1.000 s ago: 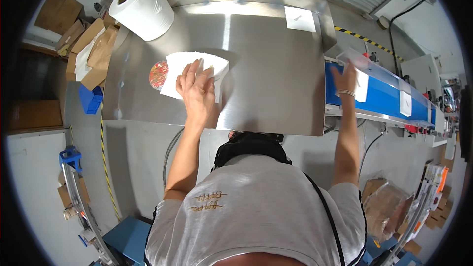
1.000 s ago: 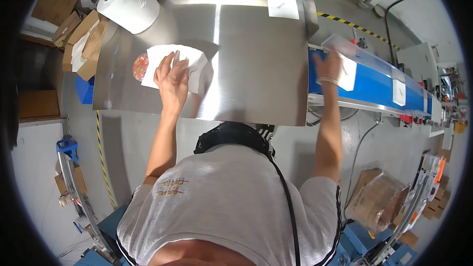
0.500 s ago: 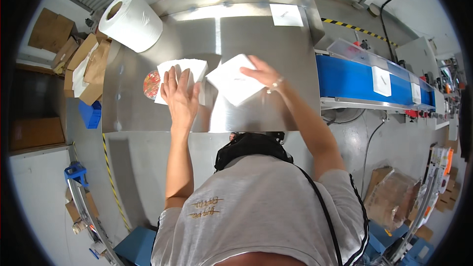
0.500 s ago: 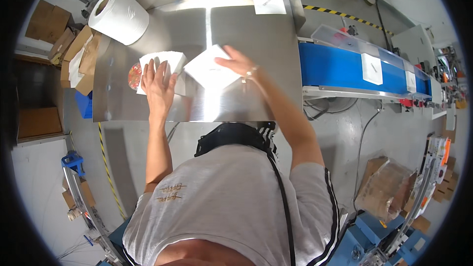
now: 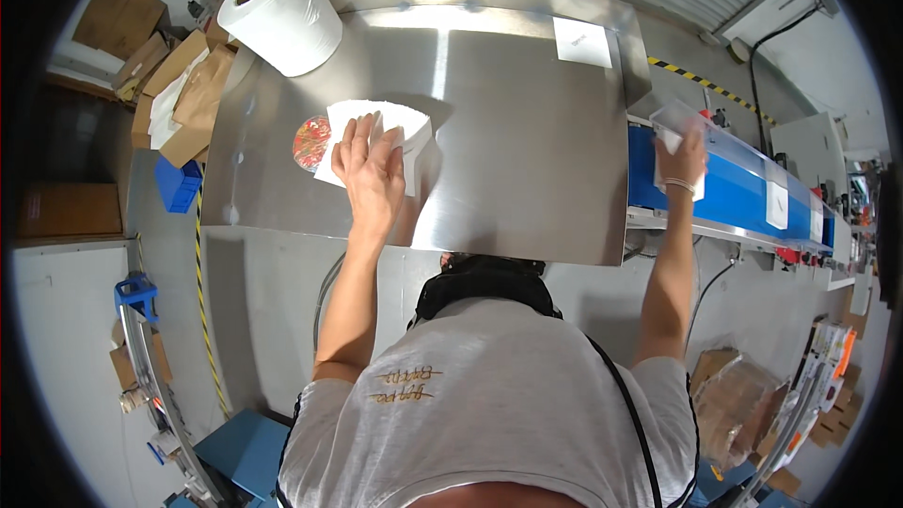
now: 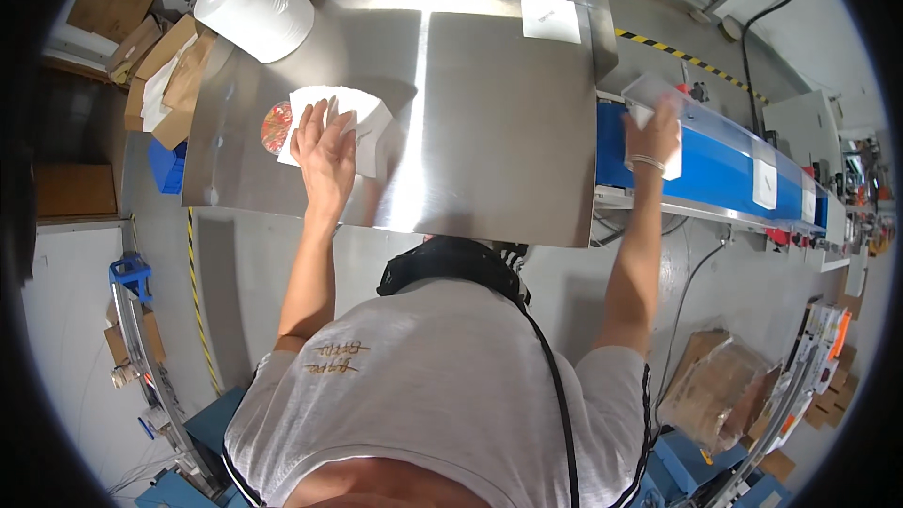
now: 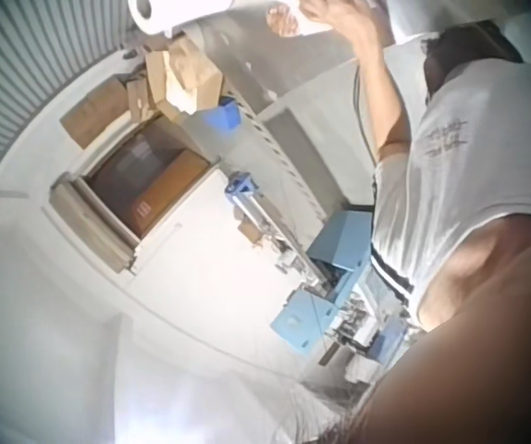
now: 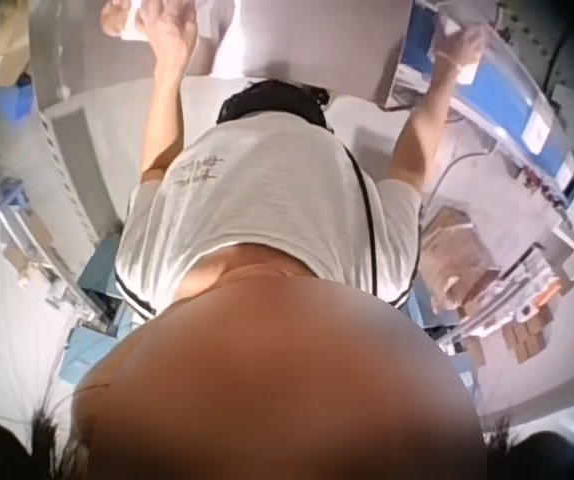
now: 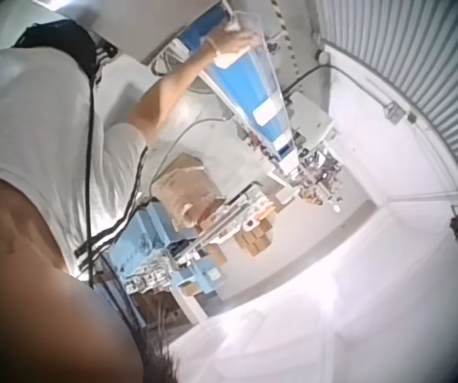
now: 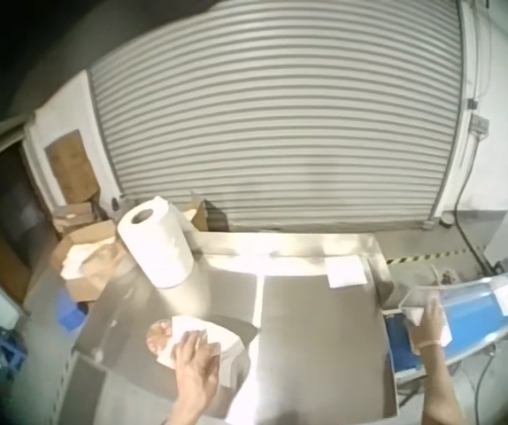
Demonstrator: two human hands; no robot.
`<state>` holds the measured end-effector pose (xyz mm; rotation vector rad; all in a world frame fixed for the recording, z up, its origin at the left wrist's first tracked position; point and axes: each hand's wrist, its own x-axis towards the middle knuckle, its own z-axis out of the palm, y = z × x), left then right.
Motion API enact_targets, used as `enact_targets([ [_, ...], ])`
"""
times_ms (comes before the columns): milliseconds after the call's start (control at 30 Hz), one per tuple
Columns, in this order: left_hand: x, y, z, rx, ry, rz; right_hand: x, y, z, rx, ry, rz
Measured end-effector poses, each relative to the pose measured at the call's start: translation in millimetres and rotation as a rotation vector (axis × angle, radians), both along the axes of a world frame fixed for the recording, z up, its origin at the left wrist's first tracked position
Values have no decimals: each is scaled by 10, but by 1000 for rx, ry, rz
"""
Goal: Placing individual paper filters from a stack onto a moving conveyor belt for packaging.
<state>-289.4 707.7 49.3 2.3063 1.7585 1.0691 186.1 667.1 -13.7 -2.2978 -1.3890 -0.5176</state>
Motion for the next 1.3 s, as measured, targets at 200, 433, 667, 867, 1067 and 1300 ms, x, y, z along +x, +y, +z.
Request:
enact_targets([
  [200, -32, -27, 61, -51, 66, -33, -2028, 690, 305, -326, 797, 1075],
  [433, -32, -4, 183, -156, 112, -18, -2809, 995, 76, -183, 694, 1260],
  [667, -148, 78, 36, -20, 130, 29, -1416, 535, -428, -240, 1387, 722],
  [867, -157, 84, -30, 31, 39, 26, 193, -110, -565, 28, 922, 59],
  [1067, -116, 61, -60, 79, 17, 50, -13, 3, 2, -57, 136, -46],
  [1300, -149, 21, -22, 2, 80, 44, -2402, 743, 300, -417, 880, 1005],
])
